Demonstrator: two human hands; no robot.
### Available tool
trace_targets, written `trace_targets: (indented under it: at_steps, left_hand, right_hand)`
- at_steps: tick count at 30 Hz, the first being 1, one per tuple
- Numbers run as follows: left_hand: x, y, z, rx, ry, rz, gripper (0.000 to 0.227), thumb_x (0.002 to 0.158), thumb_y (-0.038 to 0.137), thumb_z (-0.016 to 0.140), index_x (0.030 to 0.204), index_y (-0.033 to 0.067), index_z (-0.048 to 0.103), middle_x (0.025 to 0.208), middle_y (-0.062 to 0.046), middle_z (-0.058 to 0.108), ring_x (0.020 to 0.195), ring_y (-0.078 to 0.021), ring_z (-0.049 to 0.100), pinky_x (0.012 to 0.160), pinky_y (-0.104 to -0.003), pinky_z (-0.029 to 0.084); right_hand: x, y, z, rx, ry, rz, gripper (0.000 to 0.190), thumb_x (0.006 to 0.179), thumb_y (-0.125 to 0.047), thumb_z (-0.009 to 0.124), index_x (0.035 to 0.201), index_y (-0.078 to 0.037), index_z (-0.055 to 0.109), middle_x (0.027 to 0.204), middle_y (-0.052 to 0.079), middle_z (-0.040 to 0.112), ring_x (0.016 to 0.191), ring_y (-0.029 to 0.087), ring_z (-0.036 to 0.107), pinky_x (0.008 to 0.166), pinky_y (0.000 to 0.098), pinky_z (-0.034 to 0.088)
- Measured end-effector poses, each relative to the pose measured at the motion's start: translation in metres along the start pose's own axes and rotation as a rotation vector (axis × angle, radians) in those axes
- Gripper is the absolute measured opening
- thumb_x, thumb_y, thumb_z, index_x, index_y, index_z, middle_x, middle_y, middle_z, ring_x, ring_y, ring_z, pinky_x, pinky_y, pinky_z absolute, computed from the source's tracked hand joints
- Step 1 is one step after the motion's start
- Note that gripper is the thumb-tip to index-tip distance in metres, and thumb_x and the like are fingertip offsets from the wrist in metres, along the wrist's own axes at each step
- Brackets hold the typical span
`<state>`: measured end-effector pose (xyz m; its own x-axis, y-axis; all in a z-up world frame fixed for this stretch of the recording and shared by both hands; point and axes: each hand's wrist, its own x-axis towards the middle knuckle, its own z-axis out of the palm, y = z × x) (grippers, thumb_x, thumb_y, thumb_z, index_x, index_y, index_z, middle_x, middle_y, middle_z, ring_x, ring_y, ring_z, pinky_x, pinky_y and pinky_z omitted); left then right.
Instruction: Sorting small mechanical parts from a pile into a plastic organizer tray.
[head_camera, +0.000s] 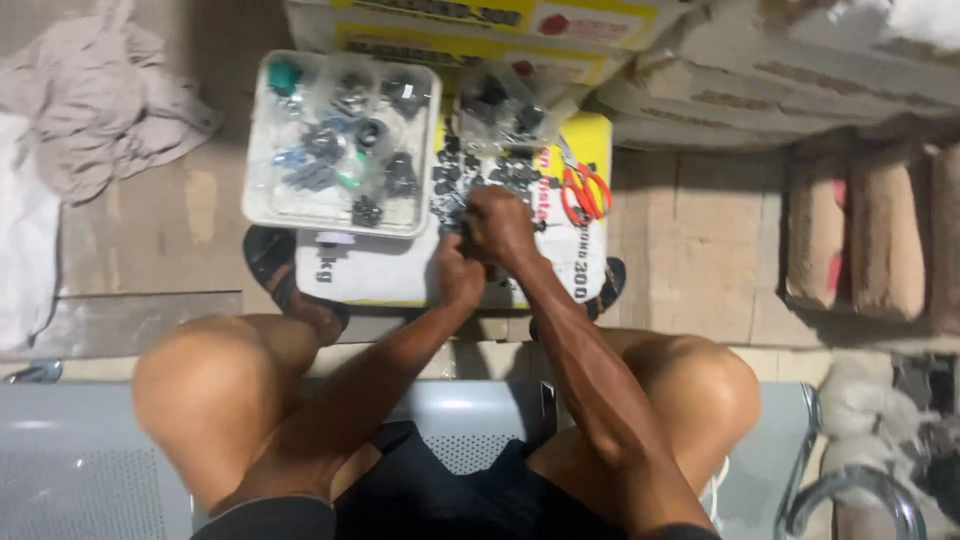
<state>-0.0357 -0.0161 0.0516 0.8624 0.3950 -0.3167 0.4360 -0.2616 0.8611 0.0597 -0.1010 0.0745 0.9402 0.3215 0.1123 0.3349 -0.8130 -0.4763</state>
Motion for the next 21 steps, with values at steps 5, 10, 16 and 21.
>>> trace_targets:
  at_steps: [5,10,16,21]
  left_hand:
    - [0.024,-0.026,-0.004,-0.258,-0.108,-0.113,0.01,0.099,0.011,0.056,0.103,0.0067,0.064,0.077,-0.016,0.07,0.063,-0.0256,0.069,0.055,-0.042,0.059]
    - [0.025,-0.014,-0.011,-0.365,-0.254,-0.352,0.017,0.101,0.013,0.057,0.104,0.0027,0.07,0.079,-0.02,0.076,0.053,-0.0204,0.072,0.042,-0.032,0.064]
    - [0.035,-0.007,-0.013,-0.36,-0.219,-0.352,0.02,0.096,0.014,0.056,0.099,0.0017,0.071,0.078,-0.018,0.076,0.052,-0.0175,0.071,0.044,-0.028,0.063]
    - [0.03,0.047,-0.039,-0.305,-0.373,-0.359,0.016,0.093,0.012,0.061,0.102,0.0021,0.07,0.082,-0.017,0.077,0.056,-0.0171,0.074,0.047,-0.029,0.066]
  right_hand:
    - [-0.011,0.011,0.029,0.068,0.014,0.008,0.014,0.078,-0.016,0.078,0.091,-0.018,0.073,0.093,0.005,0.068,0.091,0.033,0.072,0.082,0.0451,0.06]
    - [-0.006,0.031,-0.033,0.035,-0.037,0.328,0.018,0.088,-0.012,0.068,0.103,-0.018,0.075,0.096,0.013,0.073,0.098,0.041,0.073,0.091,0.0541,0.057]
    - [-0.016,0.06,-0.034,-0.15,-0.078,0.241,0.011,0.082,-0.015,0.07,0.088,-0.02,0.078,0.086,0.01,0.068,0.091,0.036,0.07,0.081,0.0484,0.06]
    - [-0.022,0.074,0.0,-0.386,-0.208,0.156,0.018,0.08,-0.021,0.077,0.098,-0.02,0.077,0.091,0.005,0.068,0.099,0.029,0.068,0.089,0.0472,0.055]
